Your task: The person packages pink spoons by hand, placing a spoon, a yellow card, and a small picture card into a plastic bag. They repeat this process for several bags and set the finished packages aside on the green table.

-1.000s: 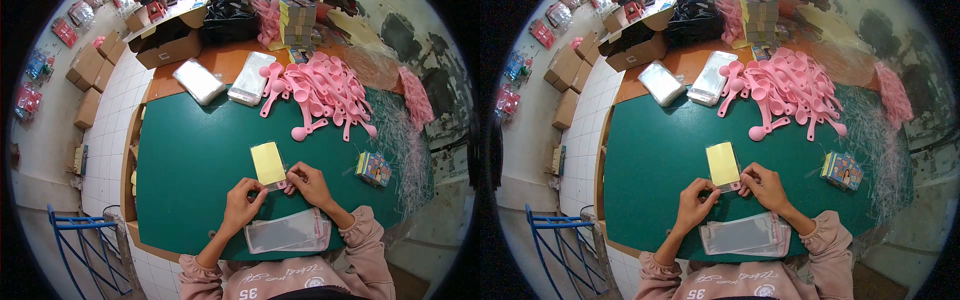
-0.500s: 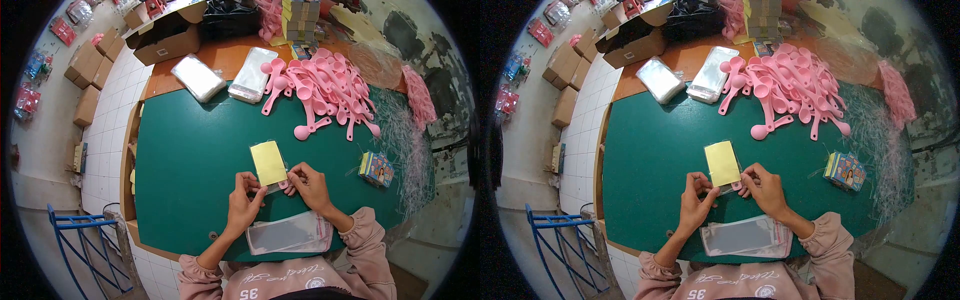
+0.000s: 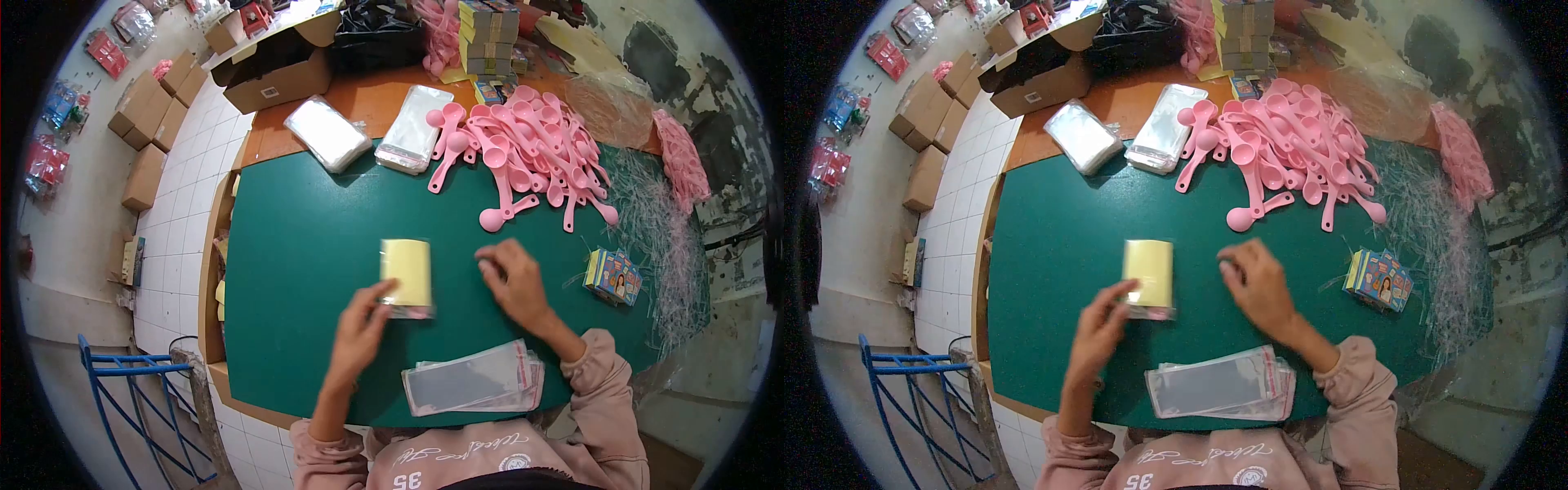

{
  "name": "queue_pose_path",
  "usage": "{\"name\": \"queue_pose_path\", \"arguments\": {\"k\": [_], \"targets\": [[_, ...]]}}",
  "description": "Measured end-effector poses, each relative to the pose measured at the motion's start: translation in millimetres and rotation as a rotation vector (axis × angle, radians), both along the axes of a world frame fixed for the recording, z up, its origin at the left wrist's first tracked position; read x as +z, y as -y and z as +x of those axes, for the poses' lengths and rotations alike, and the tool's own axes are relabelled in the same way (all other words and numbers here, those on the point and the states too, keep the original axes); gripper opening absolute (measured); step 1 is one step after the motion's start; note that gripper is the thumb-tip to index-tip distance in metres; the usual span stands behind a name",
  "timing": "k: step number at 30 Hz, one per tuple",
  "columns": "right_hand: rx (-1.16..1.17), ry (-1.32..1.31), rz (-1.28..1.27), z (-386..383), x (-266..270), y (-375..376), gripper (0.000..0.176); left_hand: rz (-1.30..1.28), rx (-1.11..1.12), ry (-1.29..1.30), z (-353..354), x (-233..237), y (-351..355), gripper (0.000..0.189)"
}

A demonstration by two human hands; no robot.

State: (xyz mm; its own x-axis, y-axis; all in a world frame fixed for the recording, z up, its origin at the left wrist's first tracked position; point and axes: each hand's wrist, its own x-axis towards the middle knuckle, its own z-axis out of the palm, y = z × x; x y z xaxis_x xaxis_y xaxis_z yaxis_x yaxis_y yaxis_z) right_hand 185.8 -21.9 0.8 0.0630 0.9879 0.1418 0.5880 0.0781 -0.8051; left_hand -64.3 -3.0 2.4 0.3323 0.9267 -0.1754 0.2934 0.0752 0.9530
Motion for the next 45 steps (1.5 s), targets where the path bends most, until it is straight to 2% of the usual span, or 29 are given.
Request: {"name": "queue_pose_path", "arguments": {"k": [3,5,6,7,8,9,11,13,14,16,18,20,22,23,25,27,30,31,33,36,37,39,43,45], "targets": [[-0.127,0.379,0.324,26.0,3.5,-34.6,0.022,0.36,0.136,-0.328,-71.2,4.9,-26.8,0.031],[-0.061,0.473,0.301,46.4,-5.0,-47.5,0.021,0.404,0.316,-0.445,-132.7,-5.3,-55.1,0.032],[0.006,0.568,0.279,52.4,-8.6,-49.9,0.02,0.321,0.35,-0.364,-168.4,-18.4,-72.6,0.033],[0.01,0.564,0.273,54.1,-10.4,-50.0,0.02,0.128,0.43,-0.468,-184.3,-9.3,-83.9,0.035],[-0.026,0.493,0.246,55.1,-12.0,-49.8,0.019,0.34,0.437,-0.696,-202.5,-20.1,-88.6,0.037],[-0.065,0.424,0.219,55.4,-12.9,-47.7,0.019,0.442,0.443,-0.837,-201.2,-15.1,-85.3,0.036],[-0.11,0.373,0.242,54.1,-8.9,-38.2,0.015,0.664,0.436,-0.754,-159.3,4.4,-73.4,0.03],[-0.181,0.232,0.337,52.5,1.3,-26.6,0.012,0.652,0.236,-0.539,-74.4,34.9,-37.3,0.023],[-0.233,0.193,0.334,48.3,12.5,-18.6,0.01,0.545,0.013,-0.394,-33.0,46.7,-16.9,0.019],[-0.263,0.18,0.368,46.0,22.7,-4.7,0.01,0.542,-0.364,-0.218,32.4,36.5,22.6,0.021],[-0.309,0.111,0.427,46.3,31.1,6.8,0.009,0.51,-0.492,-0.326,74.6,22.1,57.2,0.024],[-0.304,0.017,0.421,45.7,39.4,18.5,0.009,0.528,-0.549,-0.364,85.5,6.3,60.9,0.024],[-0.307,-0.084,0.418,47.8,40.2,24.7,0.009,0.314,-0.632,-0.194,87.6,-1.9,51.2,0.02],[-0.271,-0.17,0.396,50.6,38.0,27.1,0.009,0.316,-0.634,-0.198,85.5,-2.4,46.3,0.02],[-0.231,-0.263,0.375,52.4,33.1,26.8,0.01,0.139,-0.609,-0.041,79.0,5.3,31.5,0.017],[-0.144,-0.388,0.297,52.6,29.1,23.6,0.012,0.085,-0.567,-0.089,75.2,12.2,23.8,0.016],[-0.17,-0.334,0.268,42.7,28.3,22.7,0.013,0.007,-0.611,-0.054,69.6,12.3,13.4,0.015],[-0.17,-0.336,0.27,38.0,29.9,22.7,0.013,0.009,-0.611,-0.056,68.3,8.3,11.3,0.015],[-0.195,-0.406,0.279,31.4,34.1,24.3,0.013,0.261,-0.56,0.051,67.1,-2.9,7.1,0.014],[-0.198,-0.509,0.257,34.6,29.4,26.2,0.013,0.225,-0.554,-0.043,65.9,-1.0,2.9,0.015],[-0.198,-0.508,0.255,34.2,26.7,26.8,0.013,0.224,-0.553,-0.042,65.7,-2.3,3.0,0.015],[-0.108,-0.346,0.228,32.3,20.4,28.0,0.012,-0.111,-0.471,0.052,64.9,-6.7,3.1,0.017],[-0.041,-0.094,0.168,26.3,25.2,28.6,0.011,-0.068,-0.469,0.159,60.8,-11.8,1.0,0.015],[-0.042,-0.08,0.159,28.3,24.7,28.2,0.011,-0.233,-0.347,0.39,58.6,-6.1,-2.8,0.01]]}}
